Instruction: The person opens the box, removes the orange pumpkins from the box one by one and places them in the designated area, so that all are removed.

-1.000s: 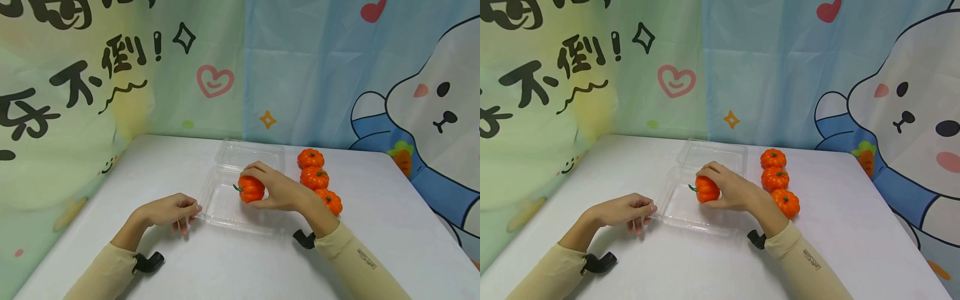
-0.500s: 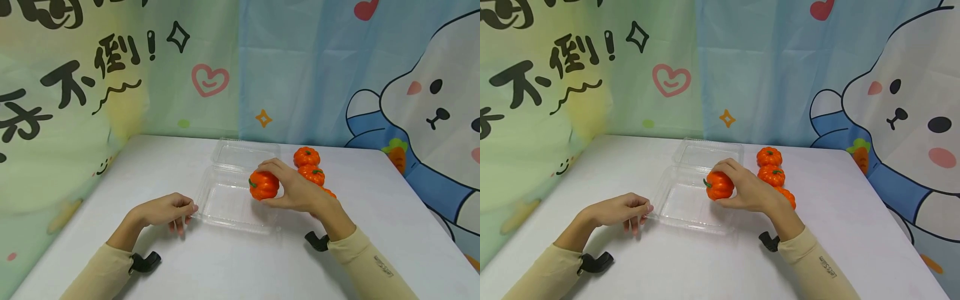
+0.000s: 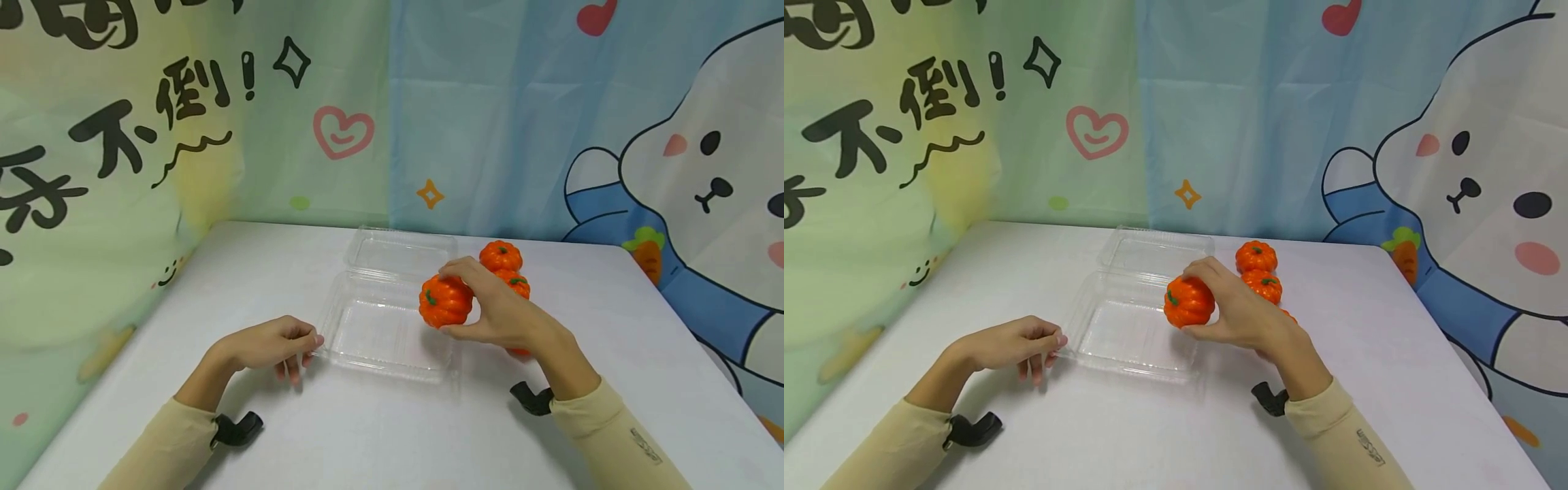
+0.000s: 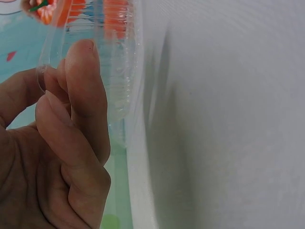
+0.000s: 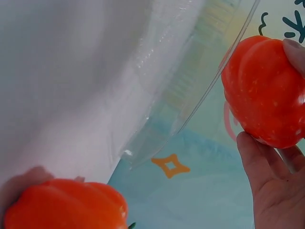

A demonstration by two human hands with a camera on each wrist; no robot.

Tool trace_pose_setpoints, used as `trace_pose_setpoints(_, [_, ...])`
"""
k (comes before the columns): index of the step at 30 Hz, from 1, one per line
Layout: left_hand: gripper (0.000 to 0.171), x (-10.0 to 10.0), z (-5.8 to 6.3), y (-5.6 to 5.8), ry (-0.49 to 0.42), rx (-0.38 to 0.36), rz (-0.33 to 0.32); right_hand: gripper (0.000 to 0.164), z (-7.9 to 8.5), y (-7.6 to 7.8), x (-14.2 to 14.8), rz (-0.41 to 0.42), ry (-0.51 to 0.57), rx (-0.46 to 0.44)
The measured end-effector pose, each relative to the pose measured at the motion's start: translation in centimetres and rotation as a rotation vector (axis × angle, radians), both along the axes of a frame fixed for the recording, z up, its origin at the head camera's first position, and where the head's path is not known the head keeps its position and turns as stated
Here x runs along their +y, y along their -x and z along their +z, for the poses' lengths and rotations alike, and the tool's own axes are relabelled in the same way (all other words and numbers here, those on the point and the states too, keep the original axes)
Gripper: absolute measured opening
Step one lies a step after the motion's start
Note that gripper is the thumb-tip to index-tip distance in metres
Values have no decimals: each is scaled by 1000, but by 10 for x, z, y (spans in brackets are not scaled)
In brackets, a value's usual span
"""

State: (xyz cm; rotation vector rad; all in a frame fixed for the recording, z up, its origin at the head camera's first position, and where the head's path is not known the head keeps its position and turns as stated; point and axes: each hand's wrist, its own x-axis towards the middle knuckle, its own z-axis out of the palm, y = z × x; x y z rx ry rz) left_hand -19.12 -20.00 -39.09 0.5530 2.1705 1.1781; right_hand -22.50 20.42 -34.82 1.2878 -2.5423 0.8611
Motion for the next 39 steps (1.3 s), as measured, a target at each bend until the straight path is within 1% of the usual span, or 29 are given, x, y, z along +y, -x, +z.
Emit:
trace_pose_setpoints(8, [44,7,-3,8,-1,4,-27,73,-6,-14,26,-97,-17,-18])
trace_pose_setpoints(13, [45,7,-1,8,7,6,-24,76,-9,-19,38,-146,-12,8])
trace_pose_setpoints(20, [47,3,0,6,10,-2,-12,79,-10,-22,49,-147,9,-12])
trace_pose_setpoints(29, [44,-1,1,4,7,6,-14,86,-11,-28,58,-165,10,5])
trace_pose_setpoints(34, [43,-2,1,3,13,-3,-9,78,-13,-31,61,-183,-15,14])
trace_pose_setpoints(39, [43,-2,1,3,8,-17,-2,73,-17,-37,67,-223,-59,-10])
